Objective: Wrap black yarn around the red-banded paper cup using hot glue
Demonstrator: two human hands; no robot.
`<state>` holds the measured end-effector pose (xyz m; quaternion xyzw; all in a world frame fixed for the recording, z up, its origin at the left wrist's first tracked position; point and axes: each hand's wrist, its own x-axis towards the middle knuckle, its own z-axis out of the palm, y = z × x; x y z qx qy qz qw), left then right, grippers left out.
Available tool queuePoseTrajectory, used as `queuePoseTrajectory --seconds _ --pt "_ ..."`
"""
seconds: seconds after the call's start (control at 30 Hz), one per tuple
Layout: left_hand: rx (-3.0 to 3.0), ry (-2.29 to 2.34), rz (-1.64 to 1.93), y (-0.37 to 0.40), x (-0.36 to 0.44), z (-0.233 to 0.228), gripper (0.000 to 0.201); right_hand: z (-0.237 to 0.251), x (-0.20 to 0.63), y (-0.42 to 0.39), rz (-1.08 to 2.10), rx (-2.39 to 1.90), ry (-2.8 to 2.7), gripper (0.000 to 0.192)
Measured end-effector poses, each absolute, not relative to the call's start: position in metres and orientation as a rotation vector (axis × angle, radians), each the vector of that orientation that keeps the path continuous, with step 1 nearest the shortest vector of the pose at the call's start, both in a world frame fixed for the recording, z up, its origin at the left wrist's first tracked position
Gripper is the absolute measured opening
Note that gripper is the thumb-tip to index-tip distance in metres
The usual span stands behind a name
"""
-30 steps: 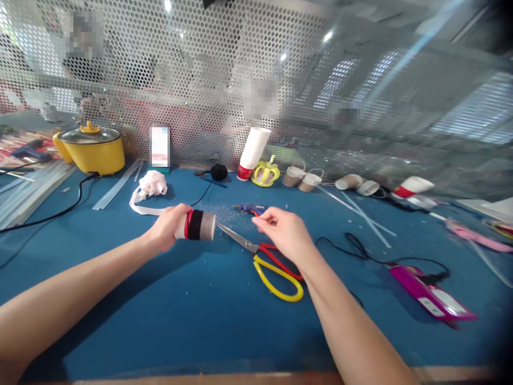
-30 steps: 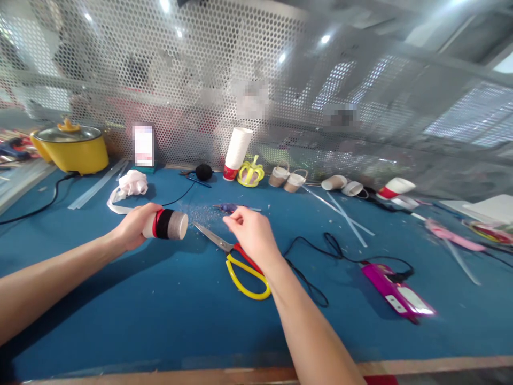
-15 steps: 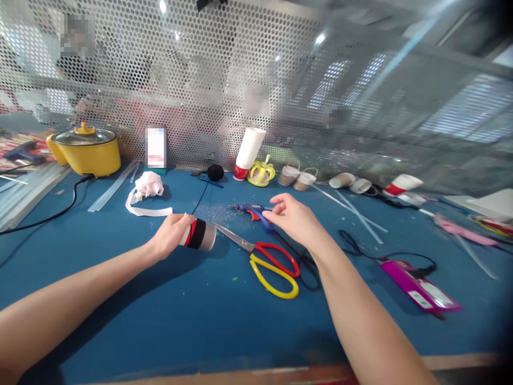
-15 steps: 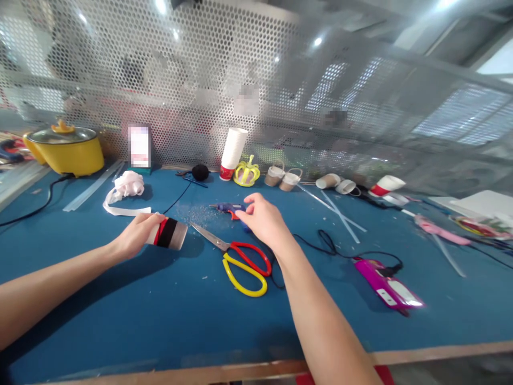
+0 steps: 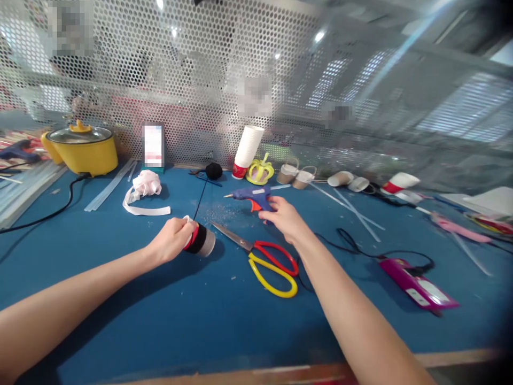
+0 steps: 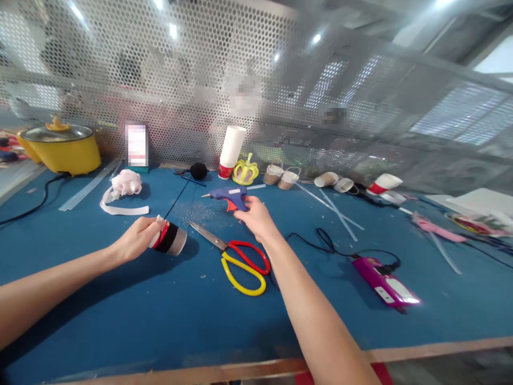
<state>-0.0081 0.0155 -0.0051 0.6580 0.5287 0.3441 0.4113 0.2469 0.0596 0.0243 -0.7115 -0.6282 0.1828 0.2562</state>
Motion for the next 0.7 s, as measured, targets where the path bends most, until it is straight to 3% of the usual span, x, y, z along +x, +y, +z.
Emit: queuePoseTrajectory --seconds 0.2,0.4,0.5,0.7 --pt "1.669 1.313 0.816 0.018 -0.009 -0.005 0.034 0.053 0.228 0.011 1.04 -1.539 -1.65 0.018" --pt "1.623 1.361 0.813 0.021 -0.009 0.0 0.03 0.062 0.212 -0.013 1.135 -1.476 -1.767 0.025" --pt "1.609 1.367 0.823 0.021 -0.009 0.002 0.027 0.06 0.208 -0.018 1.179 -1.435 -1.826 0.02" --pt "1.585 1.374 0.828 0.022 -0.008 0.004 0.027 0.052 0.196 -0.024 1.013 -1.526 -1.928 0.015"
